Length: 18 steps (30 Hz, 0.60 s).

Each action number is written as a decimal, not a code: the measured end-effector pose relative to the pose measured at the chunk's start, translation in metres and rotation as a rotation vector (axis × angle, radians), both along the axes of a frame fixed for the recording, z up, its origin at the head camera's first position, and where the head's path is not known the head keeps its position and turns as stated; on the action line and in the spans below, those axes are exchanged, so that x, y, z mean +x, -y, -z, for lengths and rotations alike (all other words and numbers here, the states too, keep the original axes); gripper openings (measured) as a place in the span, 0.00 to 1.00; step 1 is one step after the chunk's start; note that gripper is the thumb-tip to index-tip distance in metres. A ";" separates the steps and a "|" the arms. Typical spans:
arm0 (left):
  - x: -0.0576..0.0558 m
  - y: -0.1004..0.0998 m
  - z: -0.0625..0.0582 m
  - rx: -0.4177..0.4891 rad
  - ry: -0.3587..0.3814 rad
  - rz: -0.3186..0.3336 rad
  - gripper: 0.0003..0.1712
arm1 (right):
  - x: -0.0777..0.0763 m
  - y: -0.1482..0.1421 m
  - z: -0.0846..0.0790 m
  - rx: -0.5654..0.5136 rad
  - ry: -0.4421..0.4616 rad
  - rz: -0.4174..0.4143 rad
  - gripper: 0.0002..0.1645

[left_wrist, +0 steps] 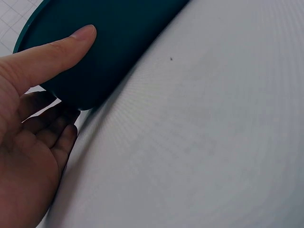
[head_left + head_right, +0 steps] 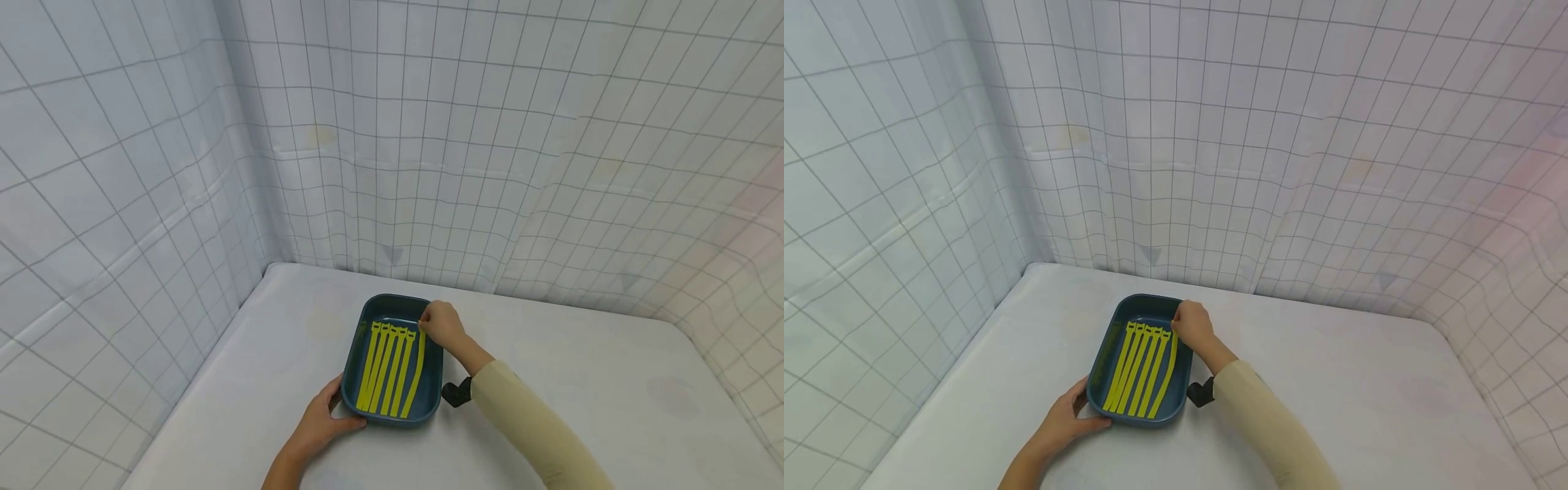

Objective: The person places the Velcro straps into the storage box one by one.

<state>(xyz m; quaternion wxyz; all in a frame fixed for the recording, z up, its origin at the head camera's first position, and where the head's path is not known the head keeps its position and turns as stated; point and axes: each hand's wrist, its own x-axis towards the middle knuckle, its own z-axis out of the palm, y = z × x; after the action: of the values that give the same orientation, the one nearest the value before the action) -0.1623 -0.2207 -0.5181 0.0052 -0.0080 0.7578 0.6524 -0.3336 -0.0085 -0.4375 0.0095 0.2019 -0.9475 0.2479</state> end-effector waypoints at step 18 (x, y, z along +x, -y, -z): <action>-0.001 0.000 0.001 -0.005 -0.008 -0.007 0.54 | -0.004 0.007 0.003 0.125 0.002 0.019 0.04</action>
<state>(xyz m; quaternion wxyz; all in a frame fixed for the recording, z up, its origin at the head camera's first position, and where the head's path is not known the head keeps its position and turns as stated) -0.1630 -0.2207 -0.5191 -0.0003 -0.0083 0.7593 0.6507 -0.3374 -0.0154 -0.4406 -0.0018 0.1931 -0.9629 0.1884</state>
